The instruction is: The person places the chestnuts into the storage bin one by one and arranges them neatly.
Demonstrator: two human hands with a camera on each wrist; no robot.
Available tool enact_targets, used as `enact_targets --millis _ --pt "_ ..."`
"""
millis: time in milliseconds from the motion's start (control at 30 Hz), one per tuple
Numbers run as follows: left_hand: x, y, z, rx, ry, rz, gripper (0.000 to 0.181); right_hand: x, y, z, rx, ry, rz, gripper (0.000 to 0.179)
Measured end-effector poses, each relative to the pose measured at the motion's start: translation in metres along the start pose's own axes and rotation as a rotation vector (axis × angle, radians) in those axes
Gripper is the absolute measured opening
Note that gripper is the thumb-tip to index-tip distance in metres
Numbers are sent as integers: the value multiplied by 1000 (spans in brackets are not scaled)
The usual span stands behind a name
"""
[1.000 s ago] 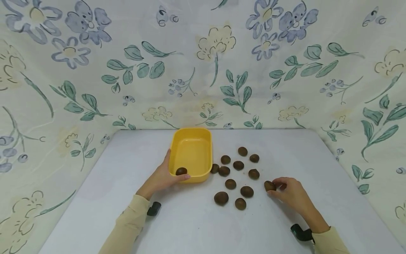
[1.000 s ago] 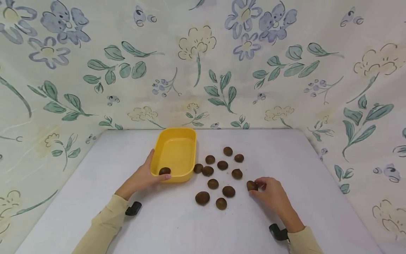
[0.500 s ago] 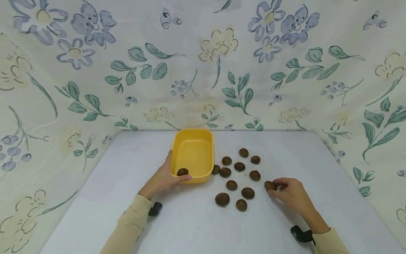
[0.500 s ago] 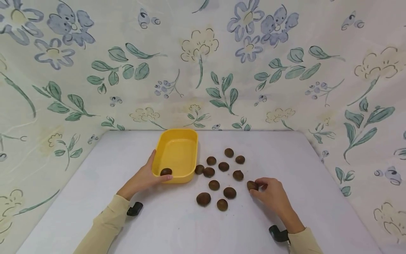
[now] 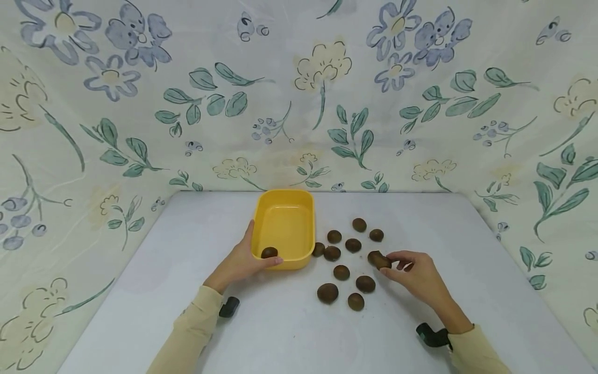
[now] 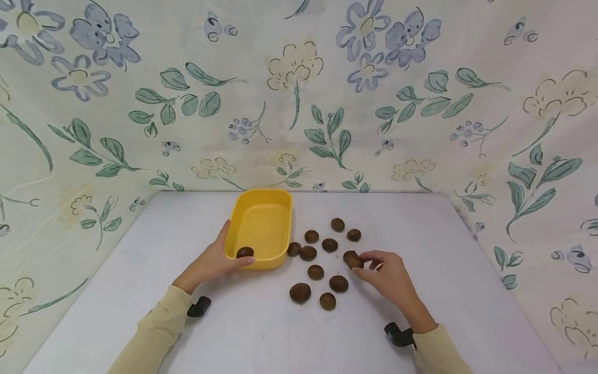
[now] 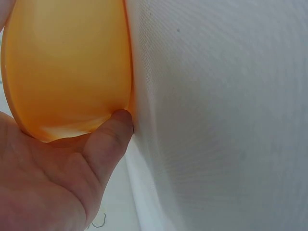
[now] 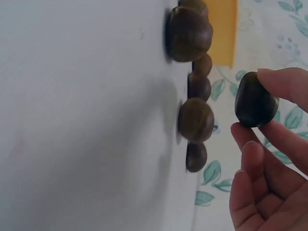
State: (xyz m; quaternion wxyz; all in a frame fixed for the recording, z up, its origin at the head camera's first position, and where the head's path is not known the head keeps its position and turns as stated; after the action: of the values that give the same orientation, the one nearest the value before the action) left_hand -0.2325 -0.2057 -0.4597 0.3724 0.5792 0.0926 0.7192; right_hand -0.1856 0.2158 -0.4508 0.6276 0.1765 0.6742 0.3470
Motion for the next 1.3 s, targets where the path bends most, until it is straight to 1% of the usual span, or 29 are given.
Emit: enact_targets --millis 133,233,333,467,567,800,967,1167,1300 --pt "1 0 -1 -5 -17 8 137 -9 -4 -7 -5 52 -41 34" --pt "1 0 -1 -1 -17 7 137 -16 -7 -13 -9 98 -69 34" --pt "0 -1 -1 4 -22 11 137 -23 -10 -20 -26 119 -112 34" --pt "0 0 -1 1 -18 5 137 -31 -15 -28 -60 124 -178 36" --pt "1 0 -1 -2 -11 -3 138 -36 -20 -34 -72 127 -201 36" --pt "2 0 0 -5 -15 2 137 -52 -29 -46 -64 150 -186 35" --pt "1 0 0 -1 -23 1 137 -61 -36 -56 -86 164 -220 33" --pt "-2 0 -1 2 -15 -5 139 -74 -44 -65 -113 146 -256 34" --pt "-2 0 -1 2 -12 -3 139 -83 -51 -72 -127 139 -236 33"
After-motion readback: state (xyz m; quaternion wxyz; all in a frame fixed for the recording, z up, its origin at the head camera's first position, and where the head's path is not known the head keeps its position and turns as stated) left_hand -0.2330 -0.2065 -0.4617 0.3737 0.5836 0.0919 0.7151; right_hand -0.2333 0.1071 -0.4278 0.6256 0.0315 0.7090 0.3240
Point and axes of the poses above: each hand's wrist, its own z-axis away from the middle knuckle, its own y-axis out of the back of the hand, x = y × z, the point moved 2 cm from there along -z, towards the middle knuckle, and after that the axes turned 12 degrees about -x, right-handed, at the moved point
